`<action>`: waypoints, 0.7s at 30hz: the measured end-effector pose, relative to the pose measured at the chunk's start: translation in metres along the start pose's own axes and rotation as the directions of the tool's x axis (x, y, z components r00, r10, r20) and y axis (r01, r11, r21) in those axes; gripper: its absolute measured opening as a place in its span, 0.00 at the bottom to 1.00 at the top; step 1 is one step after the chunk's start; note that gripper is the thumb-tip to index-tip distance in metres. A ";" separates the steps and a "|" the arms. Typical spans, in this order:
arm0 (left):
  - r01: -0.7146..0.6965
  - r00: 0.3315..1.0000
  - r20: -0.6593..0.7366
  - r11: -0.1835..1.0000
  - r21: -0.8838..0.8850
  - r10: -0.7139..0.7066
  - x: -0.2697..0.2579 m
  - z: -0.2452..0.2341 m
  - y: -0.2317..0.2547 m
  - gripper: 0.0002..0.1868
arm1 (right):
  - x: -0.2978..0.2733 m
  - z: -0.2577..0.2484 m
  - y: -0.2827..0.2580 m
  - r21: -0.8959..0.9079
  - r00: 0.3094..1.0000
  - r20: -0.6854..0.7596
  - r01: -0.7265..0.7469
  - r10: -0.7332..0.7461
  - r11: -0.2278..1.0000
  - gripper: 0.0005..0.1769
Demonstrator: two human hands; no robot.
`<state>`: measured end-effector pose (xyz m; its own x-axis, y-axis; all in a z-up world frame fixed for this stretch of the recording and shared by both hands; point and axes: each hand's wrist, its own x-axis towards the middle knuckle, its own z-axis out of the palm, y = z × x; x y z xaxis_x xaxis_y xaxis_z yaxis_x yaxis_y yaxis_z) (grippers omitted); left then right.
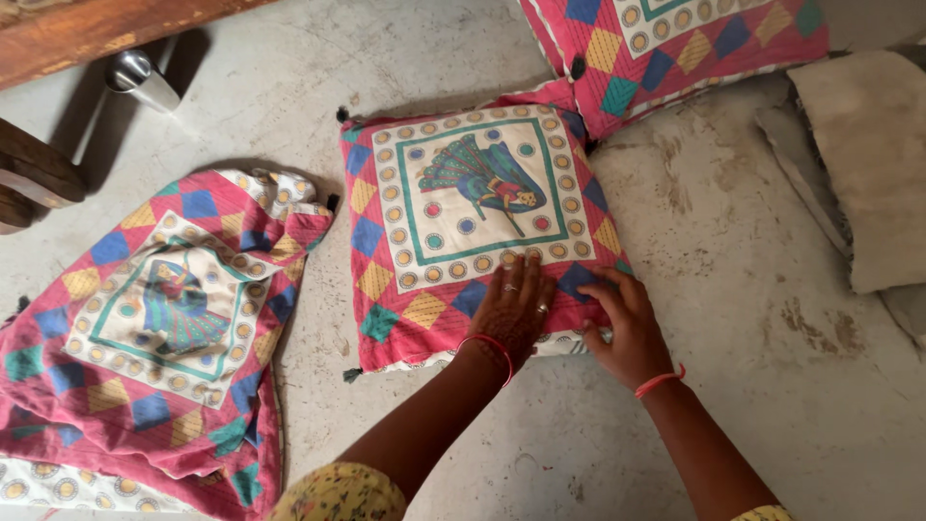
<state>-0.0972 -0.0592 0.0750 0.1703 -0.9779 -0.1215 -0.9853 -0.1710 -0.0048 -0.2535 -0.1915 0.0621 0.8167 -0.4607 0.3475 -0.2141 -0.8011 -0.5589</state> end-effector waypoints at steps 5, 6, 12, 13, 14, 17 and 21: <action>0.111 0.978 -0.166 0.987 -0.114 -0.129 -0.013 0.021 0.009 0.53 | -0.010 -0.001 -0.010 0.022 0.995 0.033 0.095 -0.096 0.995 0.24; 0.128 0.970 -0.193 0.984 -0.120 -0.149 -0.016 0.024 0.009 0.52 | -0.009 0.002 -0.012 0.022 0.990 0.039 0.131 -0.132 0.991 0.24; 0.135 0.957 -0.226 0.970 -0.204 -0.181 -0.025 0.039 0.008 0.50 | -0.012 0.014 -0.021 -0.090 0.978 -0.038 0.200 -0.204 0.976 0.14; 0.135 0.956 -0.227 0.967 -0.215 -0.185 -0.024 0.041 0.009 0.48 | -0.012 0.016 -0.021 -0.077 0.980 -0.043 0.191 -0.195 0.978 0.12; 0.147 0.937 -0.290 0.973 -0.180 -0.195 -0.022 0.043 0.010 0.44 | -0.012 0.017 -0.021 -0.066 0.981 -0.049 0.183 -0.186 0.981 0.11; 0.184 0.876 -0.430 0.976 -0.118 -0.217 -0.019 0.051 0.014 0.33 | -0.014 0.021 -0.017 -0.032 0.985 -0.072 0.152 -0.154 0.988 0.07; 0.186 0.838 -0.488 0.968 -0.166 -0.245 -0.013 0.061 0.015 0.28 | -0.023 0.026 -0.011 0.075 0.999 -0.030 0.021 -0.018 0.997 0.04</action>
<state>-0.1150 -0.0416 0.0159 0.3919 -0.8360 0.3842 -0.9196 -0.3679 0.1376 -0.2559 -0.1626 0.0411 0.8039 -0.4572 0.3804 -0.1563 -0.7794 -0.6067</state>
